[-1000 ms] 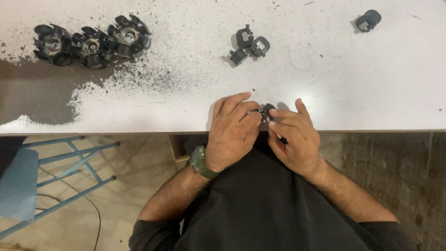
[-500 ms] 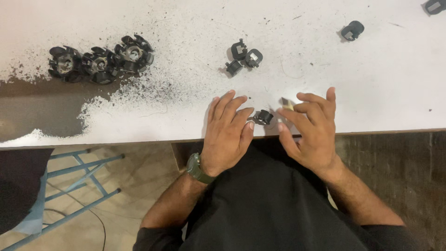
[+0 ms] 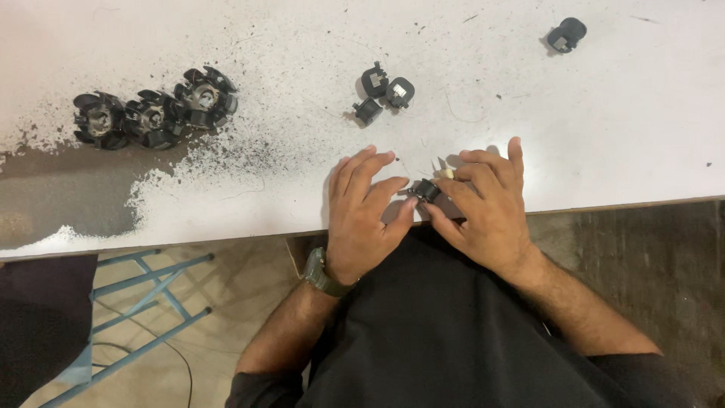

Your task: The person sits at a white worktable and assembles small black plastic housings one at a time, using a small hand tool to press and seat a small insert into each housing. Finished assemblies are set aside on the table, and the person picks up the next unassembled housing.

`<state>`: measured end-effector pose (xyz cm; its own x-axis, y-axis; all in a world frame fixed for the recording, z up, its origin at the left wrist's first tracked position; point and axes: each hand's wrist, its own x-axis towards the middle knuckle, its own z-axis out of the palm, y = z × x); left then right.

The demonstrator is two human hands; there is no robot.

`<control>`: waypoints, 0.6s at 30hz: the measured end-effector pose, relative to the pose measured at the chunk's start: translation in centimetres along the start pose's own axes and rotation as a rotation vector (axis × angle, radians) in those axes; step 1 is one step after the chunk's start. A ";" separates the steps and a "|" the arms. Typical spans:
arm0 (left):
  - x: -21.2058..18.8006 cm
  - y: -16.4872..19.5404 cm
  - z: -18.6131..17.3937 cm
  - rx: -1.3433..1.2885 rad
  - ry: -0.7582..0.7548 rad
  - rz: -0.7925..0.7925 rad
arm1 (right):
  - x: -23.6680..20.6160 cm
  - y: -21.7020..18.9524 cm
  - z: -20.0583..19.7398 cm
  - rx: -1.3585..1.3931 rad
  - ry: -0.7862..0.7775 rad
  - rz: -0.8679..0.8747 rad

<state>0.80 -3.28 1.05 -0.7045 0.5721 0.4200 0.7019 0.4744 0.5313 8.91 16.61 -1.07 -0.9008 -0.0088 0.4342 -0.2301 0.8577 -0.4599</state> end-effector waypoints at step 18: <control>-0.8 -0.7 0.2 0.169 -0.006 0.290 | -0.1 -0.1 0.1 -0.012 -0.016 -0.016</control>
<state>0.92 -3.90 0.21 -0.4728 0.7033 0.5308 0.8808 0.3952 0.2608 8.99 16.52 -1.13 -0.9029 -0.0312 0.4287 -0.2403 0.8636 -0.4432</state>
